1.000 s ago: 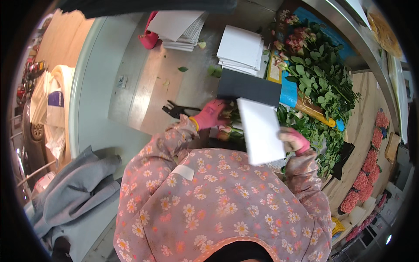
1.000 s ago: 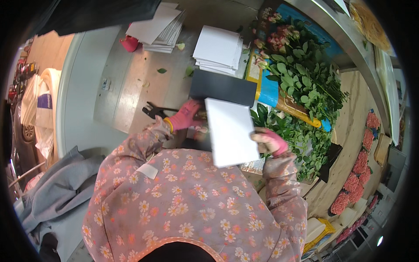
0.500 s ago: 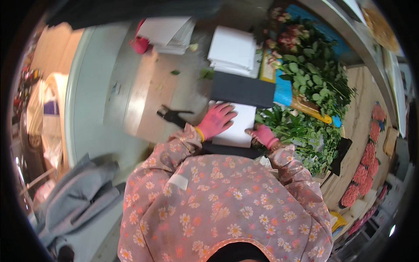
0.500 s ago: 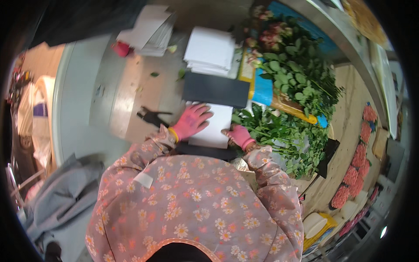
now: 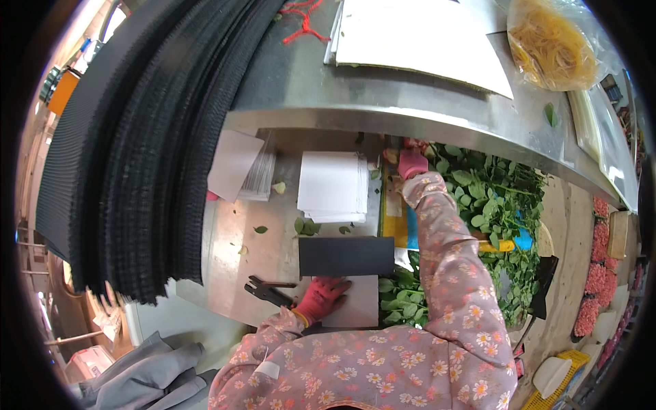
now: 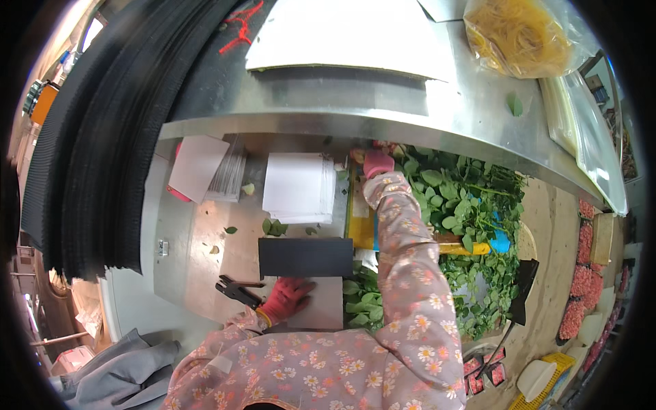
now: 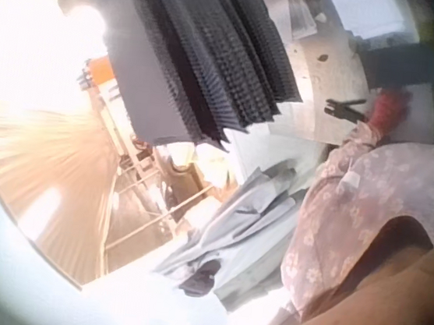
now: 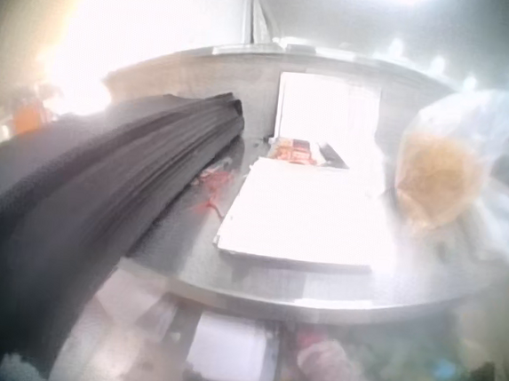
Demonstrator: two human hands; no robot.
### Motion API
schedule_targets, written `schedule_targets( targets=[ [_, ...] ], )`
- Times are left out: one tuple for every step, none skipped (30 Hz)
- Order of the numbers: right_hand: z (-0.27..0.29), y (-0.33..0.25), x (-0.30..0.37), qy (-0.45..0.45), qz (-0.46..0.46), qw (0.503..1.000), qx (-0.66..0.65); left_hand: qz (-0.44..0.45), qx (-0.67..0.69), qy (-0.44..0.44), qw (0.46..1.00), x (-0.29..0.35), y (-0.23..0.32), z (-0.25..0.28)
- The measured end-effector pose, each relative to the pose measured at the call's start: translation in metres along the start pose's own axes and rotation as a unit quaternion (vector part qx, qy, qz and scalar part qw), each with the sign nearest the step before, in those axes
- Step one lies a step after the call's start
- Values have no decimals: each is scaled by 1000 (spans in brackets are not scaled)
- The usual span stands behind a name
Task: The person wraps a bouquet of green leafy stems in black and white paper on a metal table. They fold the paper around the stems, secure the bundle with a rubber band, and place the finished arrangement into a clear plastic bag. The process is repeated for a second bouquet.
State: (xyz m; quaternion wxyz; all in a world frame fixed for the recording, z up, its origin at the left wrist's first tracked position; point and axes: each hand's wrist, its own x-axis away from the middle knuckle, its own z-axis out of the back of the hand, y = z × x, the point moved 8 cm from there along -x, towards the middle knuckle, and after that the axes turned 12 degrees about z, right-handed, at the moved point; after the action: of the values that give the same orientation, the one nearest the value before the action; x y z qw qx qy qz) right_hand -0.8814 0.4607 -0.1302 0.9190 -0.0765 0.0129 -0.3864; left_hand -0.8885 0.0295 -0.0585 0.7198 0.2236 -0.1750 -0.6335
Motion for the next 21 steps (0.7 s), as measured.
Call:
schedule_targets(
  targets=[
    [17,-19,9,38,84,995,34,23,27,-42,998,2,-7,-8],
    [47,-33,28,76,161,982,71,42,35,-54,997,3,-6,-9],
    [84,-43,49,43,160,985,48,47,23,-51,997,5,-4,-7],
    [126,-51,78,15,154,988,27,46,9,-46,998,4,-3,-6],
    [170,-47,113,95,167,980,-40,34,7,-38,999,2,1,-5],
    [209,-38,151,177,185,960,-110,27,2,-27,999,1,2,-4],
    [239,-7,191,210,91,959,-170,13,-1,-18,1000,-1,4,-2],
    [276,23,238,311,37,943,-111,9,0,-19,1000,-1,4,-2],
    [311,44,275,355,-26,888,-292,8,-6,-6,1000,1,3,1],
    [366,19,311,494,29,815,-303,4,-13,1,1000,1,4,0],
    [374,60,360,475,142,774,-393,1,6,8,1000,2,5,3],
    [371,35,362,427,143,776,-443,1,2,10,1000,-1,4,1],
    [372,3,362,374,142,778,-484,-3,-11,17,1000,-1,2,-2],
    [353,-42,357,244,162,889,-351,-2,-30,25,999,2,0,-3],
    [336,-90,358,122,214,951,-188,-4,-34,28,999,4,-2,-5],
    [311,-141,341,-7,217,972,91,4,-53,32,998,7,-4,-4],
    [257,-156,334,-111,218,967,72,2,-61,41,997,8,-3,-2],
    [209,-172,332,-168,265,949,1,-9,-59,50,997,5,4,6],
    [154,-183,335,-272,282,916,-89,-8,-61,15,998,2,6,3],
    [104,-197,340,-366,290,871,-154,-25,-48,11,998,-2,8,4],
    [68,-217,346,-414,291,820,-269,-72,-67,42,994,-2,10,6]
  ],
)
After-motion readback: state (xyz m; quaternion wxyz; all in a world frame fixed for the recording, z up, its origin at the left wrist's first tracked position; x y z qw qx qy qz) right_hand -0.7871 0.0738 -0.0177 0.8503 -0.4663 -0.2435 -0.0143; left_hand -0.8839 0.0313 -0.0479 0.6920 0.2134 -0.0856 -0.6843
